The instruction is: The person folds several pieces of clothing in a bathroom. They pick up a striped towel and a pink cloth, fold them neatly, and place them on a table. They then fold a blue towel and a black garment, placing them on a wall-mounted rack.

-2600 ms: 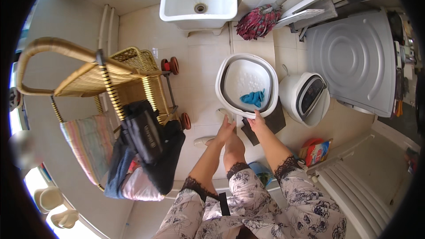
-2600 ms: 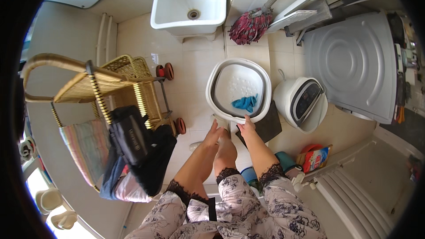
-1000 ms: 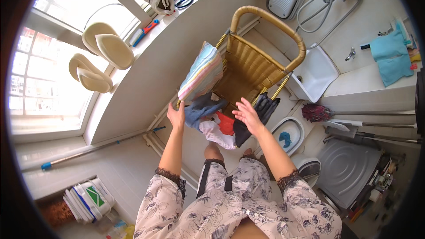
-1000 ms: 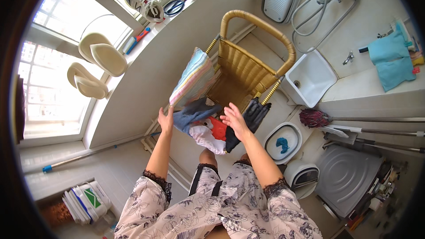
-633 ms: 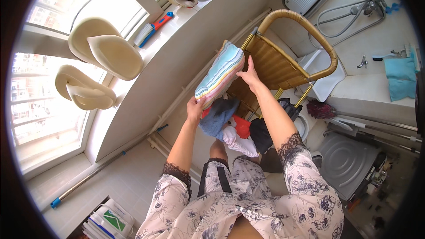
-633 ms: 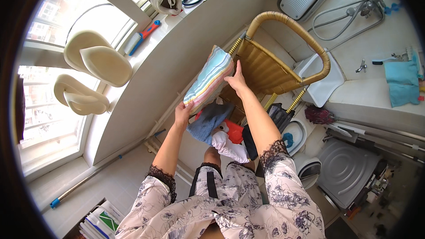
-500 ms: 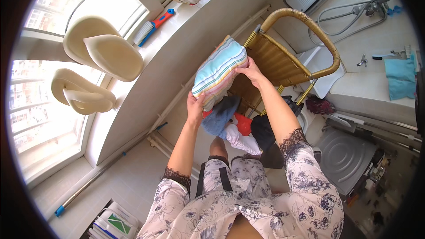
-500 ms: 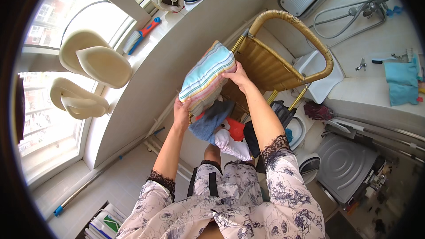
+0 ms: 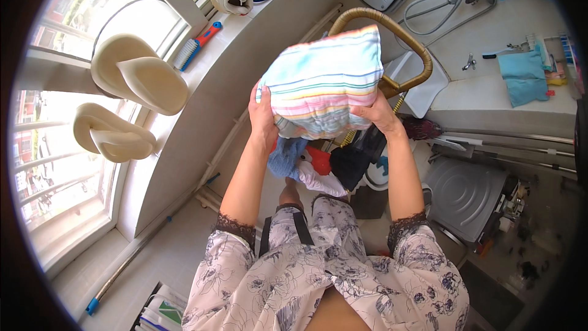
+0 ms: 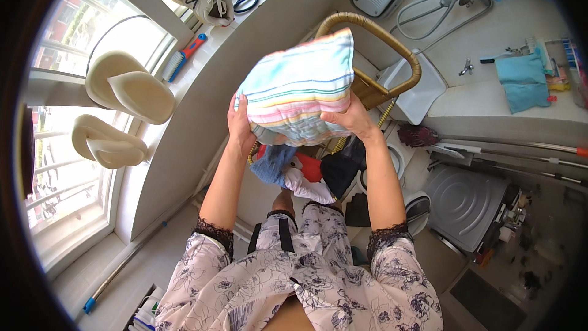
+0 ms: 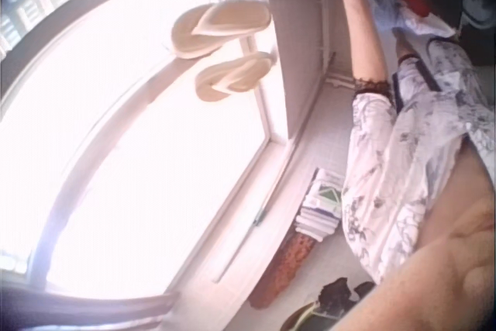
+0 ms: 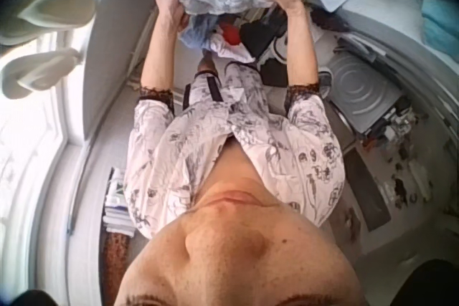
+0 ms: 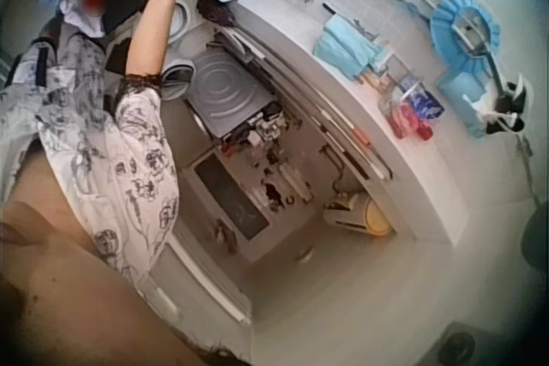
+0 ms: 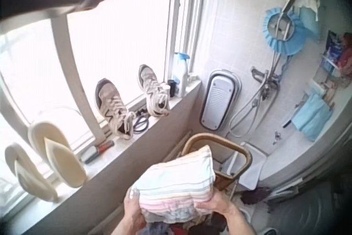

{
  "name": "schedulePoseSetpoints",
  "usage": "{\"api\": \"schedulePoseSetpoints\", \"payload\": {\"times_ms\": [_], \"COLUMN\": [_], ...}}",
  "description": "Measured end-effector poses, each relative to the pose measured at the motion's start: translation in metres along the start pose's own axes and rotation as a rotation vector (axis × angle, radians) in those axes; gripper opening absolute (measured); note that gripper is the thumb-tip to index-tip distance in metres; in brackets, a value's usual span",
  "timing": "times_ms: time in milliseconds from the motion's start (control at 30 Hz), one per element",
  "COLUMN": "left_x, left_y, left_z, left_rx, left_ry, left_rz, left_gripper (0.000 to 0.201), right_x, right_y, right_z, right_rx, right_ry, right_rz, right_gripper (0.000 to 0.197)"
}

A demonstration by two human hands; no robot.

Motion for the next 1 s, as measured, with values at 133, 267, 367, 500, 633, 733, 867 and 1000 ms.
{"api": "schedulePoseSetpoints", "payload": {"times_ms": [133,267,367,500,633,733,867,1000], "left_x": [0.028,0.017,-0.04,-0.132,-0.177,-0.17,-0.129,-0.124], "left_y": [-0.002,-0.021,-0.042,-0.05,-0.097,-0.098,-0.025,-0.025], "left_z": [0.008,0.02,0.018,0.055,0.078,0.069,0.047,0.002], "left_rx": [-0.05,-0.027,0.137,0.516,0.185,0.274,0.511,0.533], "left_ry": [-0.204,-0.483,-0.355,0.089,-0.091,-0.23,-0.039,-0.231], "left_rz": [-0.142,-0.494,-0.738,-1.416,-1.524,-1.46,-1.348,-1.429], "left_gripper": [0.039,0.06,0.074,0.068,0.048,0.03,0.021,0.03], "right_x": [-0.05,-0.065,-0.068,-0.094,-0.118,-0.13,-0.138,-0.138], "right_y": [0.006,-0.007,0.001,0.005,0.008,0.011,0.004,-0.018], "right_z": [0.024,0.054,0.088,0.145,0.185,0.202,0.217,0.224], "right_rx": [-0.015,-0.024,0.031,0.089,0.141,0.166,0.163,0.141], "right_ry": [0.292,0.422,0.431,0.585,0.655,0.645,0.667,0.667], "right_rz": [0.282,0.193,0.333,0.6,0.666,0.726,0.708,0.771], "right_gripper": [0.032,0.026,0.028,0.03,0.03,0.03,0.029,0.028]}}
Point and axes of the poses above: each hand's wrist, its own z-axis away from the middle knuckle, its own x-axis out of the palm, y = z × x, the point moved 10 cm from there along -z, towards the middle knuckle, and after that the axes turned 8 degrees about y, right-handed, at the moved point
